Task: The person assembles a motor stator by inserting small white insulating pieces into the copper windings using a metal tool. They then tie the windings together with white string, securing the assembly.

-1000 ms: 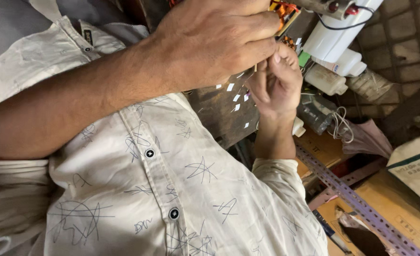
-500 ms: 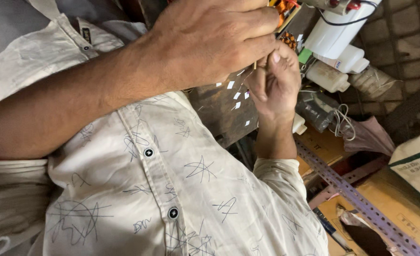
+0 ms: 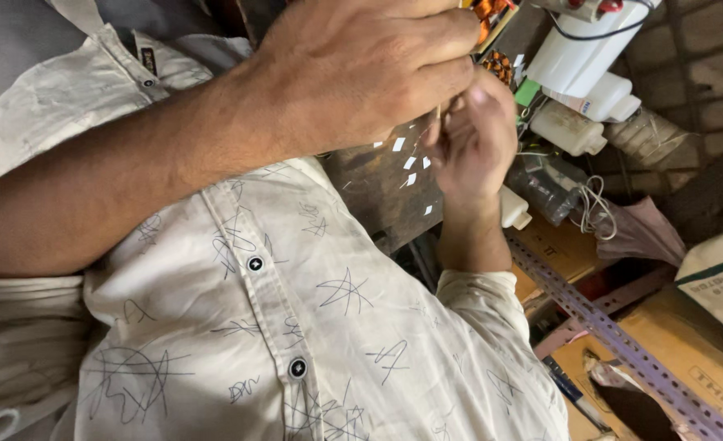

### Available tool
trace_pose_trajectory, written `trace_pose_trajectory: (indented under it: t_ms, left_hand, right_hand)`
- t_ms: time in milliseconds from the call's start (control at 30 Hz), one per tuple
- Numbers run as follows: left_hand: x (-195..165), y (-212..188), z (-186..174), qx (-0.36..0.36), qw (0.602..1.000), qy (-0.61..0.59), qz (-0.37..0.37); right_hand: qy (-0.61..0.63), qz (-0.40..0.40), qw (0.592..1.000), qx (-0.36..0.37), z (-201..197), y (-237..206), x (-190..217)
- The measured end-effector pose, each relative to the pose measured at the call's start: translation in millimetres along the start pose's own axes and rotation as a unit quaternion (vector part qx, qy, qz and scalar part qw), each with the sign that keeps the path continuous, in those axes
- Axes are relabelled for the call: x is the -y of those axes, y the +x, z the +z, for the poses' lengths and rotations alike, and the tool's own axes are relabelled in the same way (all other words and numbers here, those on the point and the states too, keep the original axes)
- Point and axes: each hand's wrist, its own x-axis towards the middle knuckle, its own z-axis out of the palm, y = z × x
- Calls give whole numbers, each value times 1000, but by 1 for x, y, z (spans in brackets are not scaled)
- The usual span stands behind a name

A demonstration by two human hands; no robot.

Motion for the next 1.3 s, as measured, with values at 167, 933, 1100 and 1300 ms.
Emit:
trace_pose_trajectory:
  t_ms: [167,933,1100,1300]
  left_hand:
    - [-2,-2,-2,7,1000,9,-3]
    - [-3,5,-3,-6,1000,6,9]
    - [-4,5,-3,15,1000,17,4]
    - [-4,7,-5,-12,1000,-12,3]
  right_hand:
    - [-596,-433,670,-88,-2,4,-8]
    - [-63,-38,995,-69,18,-2,17]
    - [-544,-409,725,-102,12,11,6]
    - [112,39,993,-27,-6,-10,-4]
